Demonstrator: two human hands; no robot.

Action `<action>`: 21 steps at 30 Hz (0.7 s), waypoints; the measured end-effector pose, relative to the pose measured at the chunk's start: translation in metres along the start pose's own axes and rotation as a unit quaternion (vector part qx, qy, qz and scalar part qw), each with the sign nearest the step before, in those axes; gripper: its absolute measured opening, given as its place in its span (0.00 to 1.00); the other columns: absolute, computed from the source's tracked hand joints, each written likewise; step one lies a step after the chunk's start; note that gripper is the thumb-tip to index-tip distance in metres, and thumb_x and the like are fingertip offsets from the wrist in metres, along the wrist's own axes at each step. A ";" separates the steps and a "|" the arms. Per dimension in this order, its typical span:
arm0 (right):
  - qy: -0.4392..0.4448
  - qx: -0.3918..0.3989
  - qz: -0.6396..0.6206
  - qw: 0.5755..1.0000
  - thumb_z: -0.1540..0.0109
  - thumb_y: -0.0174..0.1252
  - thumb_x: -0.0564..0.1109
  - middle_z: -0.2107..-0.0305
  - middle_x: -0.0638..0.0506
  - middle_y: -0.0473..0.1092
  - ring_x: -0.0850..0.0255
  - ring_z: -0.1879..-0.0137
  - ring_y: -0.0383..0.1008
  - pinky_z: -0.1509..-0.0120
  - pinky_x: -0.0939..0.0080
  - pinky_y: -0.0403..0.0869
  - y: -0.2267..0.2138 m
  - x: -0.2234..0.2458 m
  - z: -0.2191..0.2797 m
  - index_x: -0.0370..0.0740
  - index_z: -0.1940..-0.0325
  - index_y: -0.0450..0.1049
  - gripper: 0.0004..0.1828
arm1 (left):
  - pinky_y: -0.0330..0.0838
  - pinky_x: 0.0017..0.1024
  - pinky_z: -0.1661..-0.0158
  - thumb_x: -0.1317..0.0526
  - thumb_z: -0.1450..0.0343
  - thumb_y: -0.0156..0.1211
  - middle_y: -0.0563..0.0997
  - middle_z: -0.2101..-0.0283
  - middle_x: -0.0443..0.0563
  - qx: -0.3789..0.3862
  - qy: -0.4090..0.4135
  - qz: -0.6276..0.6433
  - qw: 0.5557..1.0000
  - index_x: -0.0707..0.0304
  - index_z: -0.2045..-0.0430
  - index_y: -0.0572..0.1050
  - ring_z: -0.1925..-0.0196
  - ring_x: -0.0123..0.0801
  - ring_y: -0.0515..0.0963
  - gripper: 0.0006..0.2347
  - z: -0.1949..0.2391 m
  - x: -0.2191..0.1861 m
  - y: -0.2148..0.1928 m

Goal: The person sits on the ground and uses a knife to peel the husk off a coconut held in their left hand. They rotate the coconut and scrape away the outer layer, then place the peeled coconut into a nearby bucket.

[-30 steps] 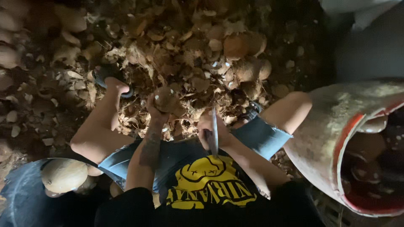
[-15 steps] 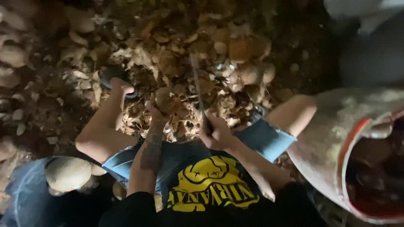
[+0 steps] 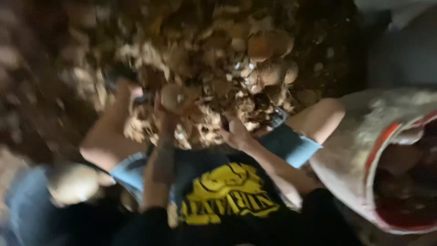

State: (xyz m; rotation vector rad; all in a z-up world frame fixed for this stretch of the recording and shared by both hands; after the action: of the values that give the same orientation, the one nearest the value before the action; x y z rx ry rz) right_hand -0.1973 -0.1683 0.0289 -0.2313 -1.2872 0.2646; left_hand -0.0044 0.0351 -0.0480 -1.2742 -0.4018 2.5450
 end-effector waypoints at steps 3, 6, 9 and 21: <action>0.031 -0.017 -0.165 0.986 0.23 0.42 0.41 0.78 0.53 0.46 0.60 0.74 0.42 0.59 0.47 0.51 -0.018 0.035 -0.013 0.53 0.68 0.53 0.19 | 0.65 0.33 0.70 0.33 0.25 0.44 0.77 0.74 0.50 0.529 0.115 0.521 0.660 0.63 0.58 0.82 0.75 0.31 0.72 0.30 0.012 -0.046 0.040; -0.306 -0.116 -0.144 0.934 0.33 0.58 0.50 0.76 0.50 0.73 0.61 0.74 0.71 0.67 0.63 0.72 -0.026 0.055 -0.011 0.42 0.70 0.70 0.14 | 0.81 0.56 0.45 0.40 0.29 0.64 0.86 0.51 0.62 0.190 -0.178 0.602 0.755 0.54 0.57 0.87 0.53 0.60 0.87 0.20 -0.010 0.005 0.055; -0.128 0.135 -0.380 0.906 0.24 0.28 0.69 0.90 0.58 0.65 0.74 0.86 0.50 0.82 0.67 0.61 0.002 0.044 -0.016 0.46 0.82 0.75 0.45 | 0.81 0.57 0.47 0.41 0.37 0.72 0.87 0.56 0.57 0.109 -0.180 0.551 0.808 0.54 0.61 0.84 0.56 0.54 0.87 0.20 0.005 0.009 0.047; -0.006 -0.070 -0.080 0.994 0.26 0.43 0.42 0.89 0.49 0.61 0.66 0.84 0.51 0.69 0.63 0.59 -0.028 0.054 -0.020 0.43 0.75 0.56 0.21 | 0.75 0.54 0.37 0.44 0.39 0.76 0.84 0.47 0.67 0.098 -0.212 0.651 0.723 0.64 0.60 0.86 0.46 0.60 0.83 0.24 0.008 -0.033 0.036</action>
State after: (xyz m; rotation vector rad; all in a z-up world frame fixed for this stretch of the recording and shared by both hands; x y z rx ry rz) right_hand -0.1625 -0.1774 0.0817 -0.2439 -1.3292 0.0382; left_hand 0.0047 -0.0108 -0.0323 -0.9661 1.1236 3.8228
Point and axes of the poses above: each hand's wrist, its own z-axis away from the middle knuckle, its own y-axis out of the palm, x = y × z, the point moved 4 cm from there along -z, towards the middle knuckle
